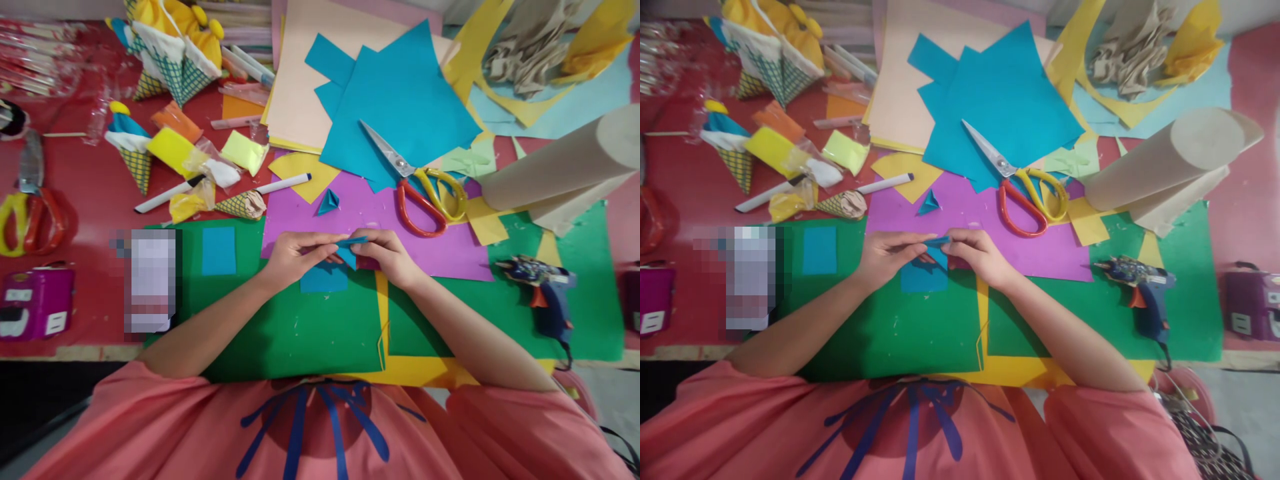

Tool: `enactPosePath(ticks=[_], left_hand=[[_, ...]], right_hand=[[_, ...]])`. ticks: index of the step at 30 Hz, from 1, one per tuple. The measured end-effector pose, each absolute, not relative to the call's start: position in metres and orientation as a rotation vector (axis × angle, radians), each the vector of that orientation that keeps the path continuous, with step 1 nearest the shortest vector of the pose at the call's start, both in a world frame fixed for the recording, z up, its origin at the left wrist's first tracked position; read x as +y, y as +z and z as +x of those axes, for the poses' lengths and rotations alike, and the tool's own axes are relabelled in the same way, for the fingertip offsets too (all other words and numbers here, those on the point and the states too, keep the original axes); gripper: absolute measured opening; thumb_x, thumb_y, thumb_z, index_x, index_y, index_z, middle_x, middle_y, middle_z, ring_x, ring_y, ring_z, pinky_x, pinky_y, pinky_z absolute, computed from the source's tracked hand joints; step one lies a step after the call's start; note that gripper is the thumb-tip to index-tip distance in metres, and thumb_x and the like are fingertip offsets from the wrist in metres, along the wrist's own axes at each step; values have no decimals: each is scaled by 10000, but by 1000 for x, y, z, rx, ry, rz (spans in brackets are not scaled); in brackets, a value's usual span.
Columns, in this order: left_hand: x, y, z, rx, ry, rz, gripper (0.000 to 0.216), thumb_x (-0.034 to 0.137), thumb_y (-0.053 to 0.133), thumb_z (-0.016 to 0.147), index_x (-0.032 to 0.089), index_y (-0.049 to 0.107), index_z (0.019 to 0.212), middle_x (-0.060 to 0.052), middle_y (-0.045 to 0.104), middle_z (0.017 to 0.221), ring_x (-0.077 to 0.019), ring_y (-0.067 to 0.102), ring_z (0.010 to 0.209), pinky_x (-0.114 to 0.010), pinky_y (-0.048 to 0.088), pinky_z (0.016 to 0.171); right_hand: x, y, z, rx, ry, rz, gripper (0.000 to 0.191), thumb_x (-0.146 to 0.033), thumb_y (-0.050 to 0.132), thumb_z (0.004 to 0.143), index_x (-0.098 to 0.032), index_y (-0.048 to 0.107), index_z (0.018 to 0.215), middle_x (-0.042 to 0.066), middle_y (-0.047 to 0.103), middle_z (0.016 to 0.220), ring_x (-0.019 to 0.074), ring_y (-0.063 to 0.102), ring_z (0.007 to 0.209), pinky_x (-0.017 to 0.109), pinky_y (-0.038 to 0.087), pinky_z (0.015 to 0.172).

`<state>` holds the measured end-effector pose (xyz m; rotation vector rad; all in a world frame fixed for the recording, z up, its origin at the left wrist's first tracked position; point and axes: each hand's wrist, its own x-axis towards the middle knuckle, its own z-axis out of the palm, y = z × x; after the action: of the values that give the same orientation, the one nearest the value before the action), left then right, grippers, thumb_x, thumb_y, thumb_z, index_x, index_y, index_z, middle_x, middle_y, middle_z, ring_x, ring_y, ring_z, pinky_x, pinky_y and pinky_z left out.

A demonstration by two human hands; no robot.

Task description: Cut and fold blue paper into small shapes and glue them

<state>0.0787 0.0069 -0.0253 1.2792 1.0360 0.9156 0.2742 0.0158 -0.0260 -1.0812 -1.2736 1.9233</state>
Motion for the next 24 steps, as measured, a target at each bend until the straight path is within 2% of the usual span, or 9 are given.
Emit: enactPosePath(ticks=[7, 13, 18, 24], left_hand=[[9, -24, 81, 985, 944, 1225, 184, 315, 741, 745, 230, 762, 907, -22, 768, 793, -161, 726, 601, -234, 635, 588], [9, -23, 79, 983, 910, 1233, 195, 350, 735, 749, 218, 763, 890, -42, 769, 826, -185, 738, 658, -273, 643, 636], [7, -25, 77, 975, 918, 1282, 180, 330, 725, 762, 229, 759, 907, -40, 769, 872, -188, 742, 707, -296, 639, 689], [7, -28, 75, 985, 1024, 1566, 169, 210, 687, 787, 239, 753, 939, -23, 767, 916, -158, 737, 807, -235, 611, 743]], right_hand=[[18, -26, 274, -1223, 1950, -1042, 141, -300, 608, 758, -175, 610, 694, -30, 548, 561, 85, 494, 499, 212, 378, 476], [21, -24, 273, -1297, 1853, -1047, 159, -322, 571, 763, -185, 602, 690, -23, 547, 579, 97, 491, 527, 233, 413, 513], [21, -27, 275, -1327, 1858, -1029, 189, -338, 557, 807, -176, 589, 715, -23, 553, 584, 100, 496, 543, 236, 399, 536], [18, -29, 275, -1299, 1898, -1015, 235, -373, 534, 877, -181, 568, 745, -14, 580, 637, 104, 529, 580, 234, 426, 567]])
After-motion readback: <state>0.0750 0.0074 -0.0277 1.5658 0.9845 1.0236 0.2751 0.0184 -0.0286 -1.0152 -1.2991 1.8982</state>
